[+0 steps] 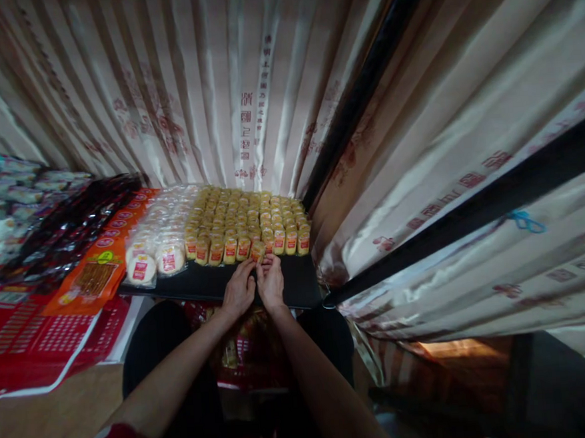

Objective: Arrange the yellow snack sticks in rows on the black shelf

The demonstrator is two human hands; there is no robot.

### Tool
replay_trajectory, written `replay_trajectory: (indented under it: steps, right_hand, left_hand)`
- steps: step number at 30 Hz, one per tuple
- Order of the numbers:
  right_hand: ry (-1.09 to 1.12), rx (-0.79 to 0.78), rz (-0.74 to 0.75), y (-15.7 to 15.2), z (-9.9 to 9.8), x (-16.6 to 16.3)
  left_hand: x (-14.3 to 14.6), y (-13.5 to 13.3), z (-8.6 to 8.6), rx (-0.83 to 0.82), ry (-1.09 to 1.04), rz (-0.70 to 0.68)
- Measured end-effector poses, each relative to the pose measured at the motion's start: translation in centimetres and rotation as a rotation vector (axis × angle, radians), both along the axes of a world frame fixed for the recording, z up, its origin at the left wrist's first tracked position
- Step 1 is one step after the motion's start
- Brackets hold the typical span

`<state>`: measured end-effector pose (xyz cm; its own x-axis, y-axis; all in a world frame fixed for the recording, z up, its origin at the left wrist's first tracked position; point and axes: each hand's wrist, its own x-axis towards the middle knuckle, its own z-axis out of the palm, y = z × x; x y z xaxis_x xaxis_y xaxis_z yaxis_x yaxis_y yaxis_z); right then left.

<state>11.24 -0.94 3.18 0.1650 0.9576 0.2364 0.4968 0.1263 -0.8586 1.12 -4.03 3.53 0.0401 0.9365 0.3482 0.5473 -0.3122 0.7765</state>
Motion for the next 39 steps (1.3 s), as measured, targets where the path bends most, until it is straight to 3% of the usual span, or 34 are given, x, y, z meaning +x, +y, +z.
replay_trajectory:
  steps: [8,19,26,32,39]
  right_hand:
    - [-0.097,0.122,0.035,-0.21,-0.37,0.22]
    - [-0.256,0.095,0.11,-0.2,-0.39,0.32]
    - [-0.193,0.138,0.087,-0.41,-0.35,0.33]
    - [-0.345,0.145,0.159,-0.2,-0.31,0.43]
    - [-0.365,0.139,0.124,-0.23,-0.06,0.41]
  left_hand:
    - [0.33,-0.14,-0.38,-0.01,0.028,0.055]
    - [0.18,0.07,-0.68,-0.047,0.035,0.058]
    - [0.15,0.11,-0.68,-0.053,0.043,0.045]
    - [0.16,0.31,-0.72,-0.077,0.036,0.04]
    - [0.15,0.43,-0.71,-0.103,0.022,0.024]
